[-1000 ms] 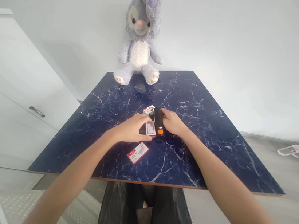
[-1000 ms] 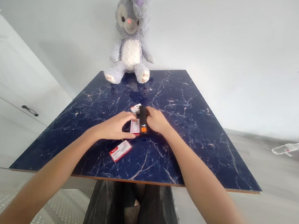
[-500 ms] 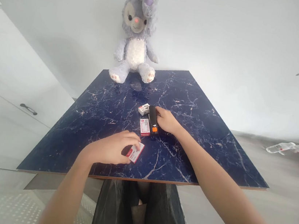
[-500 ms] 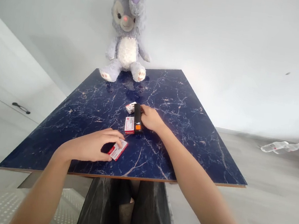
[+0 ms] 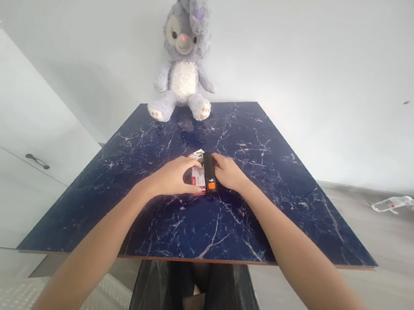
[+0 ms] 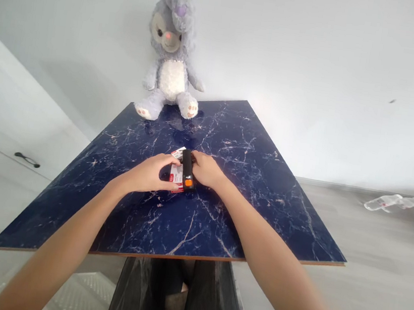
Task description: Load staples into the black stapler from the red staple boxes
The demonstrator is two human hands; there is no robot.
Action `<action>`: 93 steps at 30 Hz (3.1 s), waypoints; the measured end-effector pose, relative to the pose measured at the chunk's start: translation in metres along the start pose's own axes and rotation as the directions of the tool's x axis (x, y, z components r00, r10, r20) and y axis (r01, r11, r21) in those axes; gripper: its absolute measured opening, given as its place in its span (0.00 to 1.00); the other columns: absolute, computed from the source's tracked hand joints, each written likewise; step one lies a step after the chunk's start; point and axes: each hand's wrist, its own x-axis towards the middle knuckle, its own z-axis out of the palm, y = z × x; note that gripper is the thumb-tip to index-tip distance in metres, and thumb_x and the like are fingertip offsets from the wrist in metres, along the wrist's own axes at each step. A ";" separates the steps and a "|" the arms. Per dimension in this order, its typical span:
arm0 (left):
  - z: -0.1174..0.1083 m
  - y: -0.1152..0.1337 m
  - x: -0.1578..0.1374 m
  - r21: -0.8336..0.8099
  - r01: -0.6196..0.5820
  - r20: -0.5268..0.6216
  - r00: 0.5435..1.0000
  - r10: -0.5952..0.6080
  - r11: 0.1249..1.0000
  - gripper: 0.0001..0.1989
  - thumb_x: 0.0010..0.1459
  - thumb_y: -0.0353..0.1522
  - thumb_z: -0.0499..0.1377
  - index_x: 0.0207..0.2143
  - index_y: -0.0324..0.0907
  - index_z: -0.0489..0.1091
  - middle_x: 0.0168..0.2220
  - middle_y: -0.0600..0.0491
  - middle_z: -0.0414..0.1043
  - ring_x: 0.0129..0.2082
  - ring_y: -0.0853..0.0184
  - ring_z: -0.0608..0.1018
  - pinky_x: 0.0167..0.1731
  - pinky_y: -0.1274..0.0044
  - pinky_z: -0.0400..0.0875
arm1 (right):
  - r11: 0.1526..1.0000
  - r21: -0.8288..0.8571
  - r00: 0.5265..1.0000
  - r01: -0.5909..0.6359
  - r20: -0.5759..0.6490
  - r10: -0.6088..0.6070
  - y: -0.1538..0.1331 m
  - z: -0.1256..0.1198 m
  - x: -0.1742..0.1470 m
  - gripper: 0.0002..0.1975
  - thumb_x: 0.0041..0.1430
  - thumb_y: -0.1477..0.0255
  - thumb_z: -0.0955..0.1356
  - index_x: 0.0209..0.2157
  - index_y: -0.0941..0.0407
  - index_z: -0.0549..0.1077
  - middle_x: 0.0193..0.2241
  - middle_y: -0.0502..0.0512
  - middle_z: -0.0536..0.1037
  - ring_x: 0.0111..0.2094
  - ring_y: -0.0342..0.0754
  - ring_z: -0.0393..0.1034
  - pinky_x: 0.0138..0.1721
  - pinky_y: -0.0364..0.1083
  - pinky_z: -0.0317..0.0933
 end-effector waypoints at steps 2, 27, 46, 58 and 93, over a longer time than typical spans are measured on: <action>0.006 0.000 -0.004 0.030 -0.007 -0.019 1.000 0.008 1.000 0.35 0.49 0.49 0.69 0.58 0.50 0.67 0.51 0.45 0.73 0.48 0.50 0.76 0.43 0.63 0.73 | 1.000 0.000 1.000 0.000 -0.003 0.000 0.000 0.000 0.000 0.12 0.60 0.84 0.61 0.37 0.56 0.72 0.39 0.57 0.81 0.39 0.51 0.74 0.39 0.43 0.60; 0.033 -0.039 0.021 -0.087 0.022 -0.370 0.927 -0.053 0.996 0.19 0.69 0.35 0.47 0.45 0.42 0.78 0.51 0.49 0.74 0.53 0.59 0.73 0.59 0.65 0.63 | 1.000 -0.016 1.000 0.017 -0.014 -0.017 0.004 0.002 -0.001 0.12 0.62 0.83 0.61 0.39 0.57 0.73 0.40 0.60 0.80 0.39 0.52 0.74 0.39 0.44 0.60; 0.022 -0.036 0.008 -0.089 0.067 -0.300 0.950 -0.091 0.994 0.26 0.71 0.47 0.44 0.60 0.46 0.70 0.66 0.46 0.65 0.67 0.55 0.63 0.66 0.59 0.56 | 0.999 -0.038 1.000 0.018 -0.006 -0.019 0.005 0.000 -0.002 0.12 0.63 0.83 0.61 0.40 0.57 0.73 0.40 0.60 0.80 0.39 0.52 0.74 0.40 0.44 0.61; 0.023 -0.022 -0.002 -0.082 0.059 0.022 0.998 -0.057 0.995 0.65 0.50 0.51 0.69 0.75 0.49 0.29 0.71 0.37 0.54 0.70 0.43 0.61 0.62 0.55 0.63 | 0.967 0.000 0.953 -0.254 -0.173 0.250 0.014 0.001 0.003 0.14 0.70 0.72 0.59 0.43 0.55 0.76 0.38 0.61 0.81 0.40 0.56 0.76 0.44 0.49 0.66; 0.027 -0.084 0.049 0.105 0.262 -0.493 0.851 -0.178 0.959 0.18 0.67 0.36 0.52 0.51 0.41 0.77 0.52 0.43 0.79 0.54 0.52 0.77 0.60 0.59 0.67 | 0.933 -0.321 0.861 0.162 -0.415 -0.292 0.044 -0.031 0.005 0.11 0.67 0.68 0.63 0.29 0.53 0.60 0.28 0.52 0.69 0.31 0.48 0.66 0.37 0.46 0.58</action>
